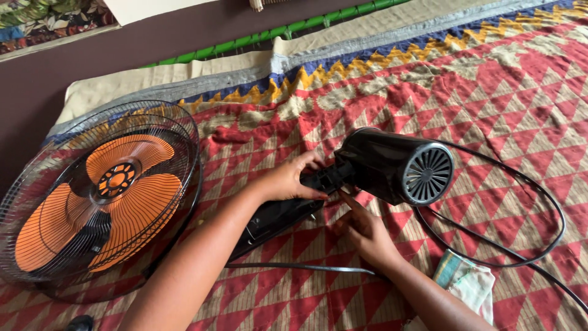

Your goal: The person disassembles the rear motor housing of an electric fan, removes a small internal component, and wipes it with a cloth. The fan head and blades remain attached to the stand throughout the clip.

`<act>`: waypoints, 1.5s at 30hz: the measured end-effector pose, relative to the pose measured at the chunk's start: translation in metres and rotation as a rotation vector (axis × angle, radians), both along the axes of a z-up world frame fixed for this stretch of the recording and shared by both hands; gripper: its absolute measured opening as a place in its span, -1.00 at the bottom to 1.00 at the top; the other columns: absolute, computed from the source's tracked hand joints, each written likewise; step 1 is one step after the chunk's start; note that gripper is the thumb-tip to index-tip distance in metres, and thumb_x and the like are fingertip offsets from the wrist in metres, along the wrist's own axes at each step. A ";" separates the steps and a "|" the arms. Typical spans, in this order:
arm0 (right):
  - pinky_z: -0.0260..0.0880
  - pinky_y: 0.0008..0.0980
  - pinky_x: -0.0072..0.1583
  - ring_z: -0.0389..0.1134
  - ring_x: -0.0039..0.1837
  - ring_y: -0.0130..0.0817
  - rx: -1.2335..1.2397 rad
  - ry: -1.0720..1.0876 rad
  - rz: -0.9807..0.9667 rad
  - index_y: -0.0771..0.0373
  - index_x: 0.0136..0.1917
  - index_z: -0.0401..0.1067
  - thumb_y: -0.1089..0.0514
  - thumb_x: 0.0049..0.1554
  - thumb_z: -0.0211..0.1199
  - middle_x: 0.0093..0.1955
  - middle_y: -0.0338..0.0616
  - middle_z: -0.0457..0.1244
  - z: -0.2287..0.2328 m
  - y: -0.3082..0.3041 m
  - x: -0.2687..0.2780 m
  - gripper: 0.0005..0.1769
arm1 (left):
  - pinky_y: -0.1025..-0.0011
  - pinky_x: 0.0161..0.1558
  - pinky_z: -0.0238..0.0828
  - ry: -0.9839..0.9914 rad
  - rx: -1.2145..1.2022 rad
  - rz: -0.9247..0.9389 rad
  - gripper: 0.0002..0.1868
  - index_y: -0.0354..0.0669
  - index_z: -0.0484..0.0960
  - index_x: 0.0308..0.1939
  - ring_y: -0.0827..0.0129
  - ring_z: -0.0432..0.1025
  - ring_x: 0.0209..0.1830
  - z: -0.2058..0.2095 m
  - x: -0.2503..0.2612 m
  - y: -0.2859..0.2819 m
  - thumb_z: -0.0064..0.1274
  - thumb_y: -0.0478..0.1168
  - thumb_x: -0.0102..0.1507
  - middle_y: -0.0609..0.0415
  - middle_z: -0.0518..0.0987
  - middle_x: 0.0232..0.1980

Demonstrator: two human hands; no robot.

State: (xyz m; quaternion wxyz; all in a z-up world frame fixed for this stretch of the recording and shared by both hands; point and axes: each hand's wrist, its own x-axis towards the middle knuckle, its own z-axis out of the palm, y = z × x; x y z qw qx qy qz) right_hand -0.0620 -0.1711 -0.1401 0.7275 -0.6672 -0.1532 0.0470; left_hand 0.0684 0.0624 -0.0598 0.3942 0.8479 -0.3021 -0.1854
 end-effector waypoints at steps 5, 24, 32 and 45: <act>0.39 -0.46 0.11 0.37 -0.03 -0.48 0.004 0.072 -0.009 0.24 0.64 0.04 0.32 0.22 0.10 -0.11 -0.21 0.32 -0.021 -0.009 0.004 -0.26 | 0.14 0.33 0.34 -0.091 0.045 0.016 -0.14 0.04 0.46 0.30 0.11 0.40 0.39 0.010 -0.010 -0.007 0.45 0.14 -0.01 -0.06 0.55 0.30; 0.36 -0.45 0.20 0.33 0.02 -0.44 -0.187 -0.025 0.135 0.27 0.67 -0.28 0.23 0.22 0.22 0.17 -0.19 0.24 -0.039 0.000 -0.012 -0.05 | 0.18 0.12 0.44 -0.541 0.196 -0.088 -0.28 -0.01 0.47 0.17 0.11 0.47 0.16 0.031 -0.052 -0.020 0.47 -0.15 -0.03 0.08 0.57 0.12; 0.43 -0.44 0.02 0.35 -0.08 -0.42 -0.436 -0.175 0.053 0.32 0.63 -0.21 0.24 0.15 0.28 0.01 -0.16 0.34 -0.037 0.007 -0.012 -0.04 | 0.20 0.08 0.45 -0.468 0.224 -0.081 -0.23 -0.02 0.46 0.22 0.12 0.49 0.14 0.028 -0.050 -0.023 0.46 -0.16 -0.04 0.07 0.56 0.14; 0.44 -0.11 0.08 0.40 0.09 0.10 -0.799 -0.606 -0.129 0.24 0.16 0.47 0.16 0.09 0.31 0.12 0.11 0.32 0.018 0.024 -0.026 -0.64 | 0.16 0.07 0.46 -0.464 0.194 -0.219 -0.28 -0.17 0.46 0.09 0.06 0.50 0.12 0.033 -0.030 -0.029 0.50 -0.23 -0.08 0.00 0.60 0.04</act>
